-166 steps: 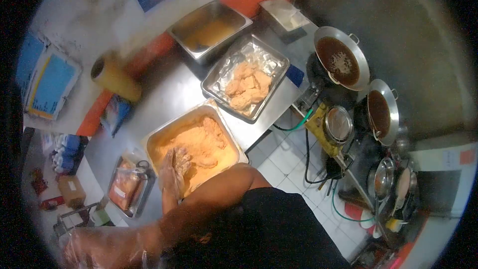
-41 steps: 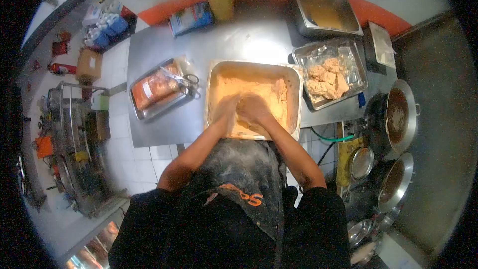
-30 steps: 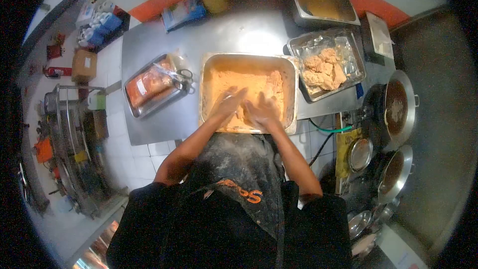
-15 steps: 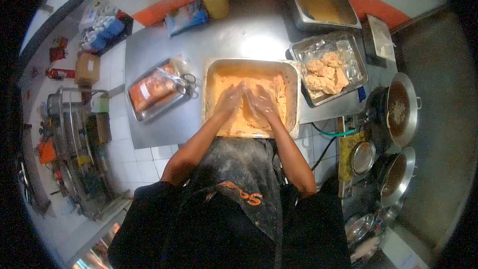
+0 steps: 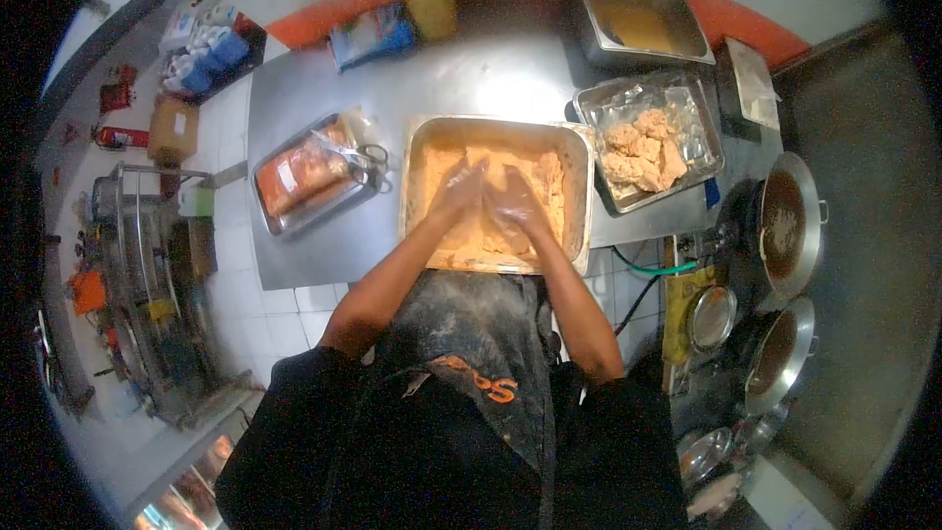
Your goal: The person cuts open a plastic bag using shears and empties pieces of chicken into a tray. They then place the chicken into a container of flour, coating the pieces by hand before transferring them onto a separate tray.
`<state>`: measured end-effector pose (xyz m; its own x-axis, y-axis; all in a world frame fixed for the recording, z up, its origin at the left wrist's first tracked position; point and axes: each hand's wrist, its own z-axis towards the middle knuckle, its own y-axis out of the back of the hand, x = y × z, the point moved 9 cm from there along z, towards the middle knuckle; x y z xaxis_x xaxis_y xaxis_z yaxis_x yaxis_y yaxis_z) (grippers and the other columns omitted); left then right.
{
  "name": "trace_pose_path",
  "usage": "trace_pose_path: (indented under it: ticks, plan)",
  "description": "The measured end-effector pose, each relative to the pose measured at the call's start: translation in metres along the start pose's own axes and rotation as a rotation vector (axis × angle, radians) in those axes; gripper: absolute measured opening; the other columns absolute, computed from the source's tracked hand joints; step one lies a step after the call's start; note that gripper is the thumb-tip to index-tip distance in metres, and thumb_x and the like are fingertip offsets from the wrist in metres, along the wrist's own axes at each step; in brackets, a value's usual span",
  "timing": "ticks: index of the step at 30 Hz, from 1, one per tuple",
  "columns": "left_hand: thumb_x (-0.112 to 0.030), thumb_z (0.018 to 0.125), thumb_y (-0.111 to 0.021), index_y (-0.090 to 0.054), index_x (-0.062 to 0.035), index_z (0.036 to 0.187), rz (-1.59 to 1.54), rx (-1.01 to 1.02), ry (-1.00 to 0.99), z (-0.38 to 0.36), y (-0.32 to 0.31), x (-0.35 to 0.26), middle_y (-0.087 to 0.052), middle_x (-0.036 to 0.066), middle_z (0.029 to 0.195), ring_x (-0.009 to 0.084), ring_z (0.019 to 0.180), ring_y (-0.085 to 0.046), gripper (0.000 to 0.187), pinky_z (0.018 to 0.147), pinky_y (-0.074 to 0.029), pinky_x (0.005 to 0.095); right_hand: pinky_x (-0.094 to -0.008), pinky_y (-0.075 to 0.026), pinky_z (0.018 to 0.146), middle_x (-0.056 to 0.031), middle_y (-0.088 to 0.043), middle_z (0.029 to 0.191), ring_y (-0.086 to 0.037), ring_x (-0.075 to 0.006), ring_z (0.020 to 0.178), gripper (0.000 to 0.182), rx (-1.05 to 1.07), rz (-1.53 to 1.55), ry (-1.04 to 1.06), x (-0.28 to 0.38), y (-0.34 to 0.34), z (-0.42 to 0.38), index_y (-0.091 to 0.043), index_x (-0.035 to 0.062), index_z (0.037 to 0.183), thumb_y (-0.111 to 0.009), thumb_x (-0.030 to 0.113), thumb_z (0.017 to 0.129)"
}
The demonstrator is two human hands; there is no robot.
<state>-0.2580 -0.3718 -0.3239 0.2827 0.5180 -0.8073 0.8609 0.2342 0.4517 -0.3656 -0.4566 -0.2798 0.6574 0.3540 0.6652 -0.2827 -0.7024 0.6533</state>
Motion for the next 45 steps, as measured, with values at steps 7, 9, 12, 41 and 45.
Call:
trace_pose_path:
  ticks: [7,9,12,41,45]
  plan:
    - [-0.032,0.103,-0.039,-0.054,-0.0041,0.135,0.335,-0.328,-0.150,0.007,0.014,0.067,-0.056,0.025,0.135,0.0325,0.131,-0.048,0.045,0.113,-0.033,0.0403,-0.0434,-0.041,0.108,-0.0257,-0.054,0.140,-0.054,-0.0349,0.127,0.068,-0.437,-0.199,0.061,0.007,0.077,-0.013,-0.045,-0.0041,0.143,-0.050,0.050,0.101]
    - [-0.031,0.103,-0.040,-0.055,-0.0042,0.133,0.595,-0.570,-0.286,-0.008,0.012,0.044,-0.057,0.025,0.133,0.0322,0.132,-0.047,0.043,0.113,-0.033,0.0398,-0.0436,-0.045,0.102,-0.0258,-0.057,0.134,-0.058,-0.0354,0.120,0.066,-0.414,0.021,0.049,-0.005,0.040,0.001,-0.043,-0.0044,0.145,-0.053,0.043,0.100]
    - [-0.035,0.101,-0.046,-0.052,-0.0023,0.137,0.847,-0.259,-0.399,-0.002,-0.040,0.003,-0.053,0.026,0.138,0.0323,0.135,-0.044,0.049,0.116,-0.029,0.0395,-0.0414,-0.053,0.084,-0.0244,-0.065,0.115,-0.065,-0.0347,0.096,0.065,-0.654,-0.289,0.303,-0.008,-0.011,0.008,-0.034,-0.0036,0.151,-0.059,0.024,0.097]
    - [-0.051,0.097,-0.058,-0.054,0.0005,0.137,-0.785,-0.009,0.285,-0.032,0.015,-0.029,-0.055,0.011,0.140,0.0208,0.129,-0.050,0.066,0.111,-0.035,0.0349,-0.0427,-0.051,0.089,-0.0188,-0.066,0.115,-0.065,-0.0299,0.103,0.059,-0.207,0.099,-0.051,-0.006,-0.010,0.015,-0.058,0.0034,0.129,-0.066,0.048,0.090]
    - [-0.053,0.098,-0.055,-0.049,0.0000,0.144,-0.846,-0.215,-0.023,-0.031,0.051,-0.037,-0.049,0.015,0.149,0.0218,0.139,-0.043,0.070,0.115,-0.031,0.0326,-0.0352,-0.053,0.085,-0.0193,-0.065,0.121,-0.067,-0.0233,0.101,0.079,0.029,0.508,-0.056,-0.028,0.004,0.010,-0.045,0.0046,0.144,-0.059,0.062,0.092]
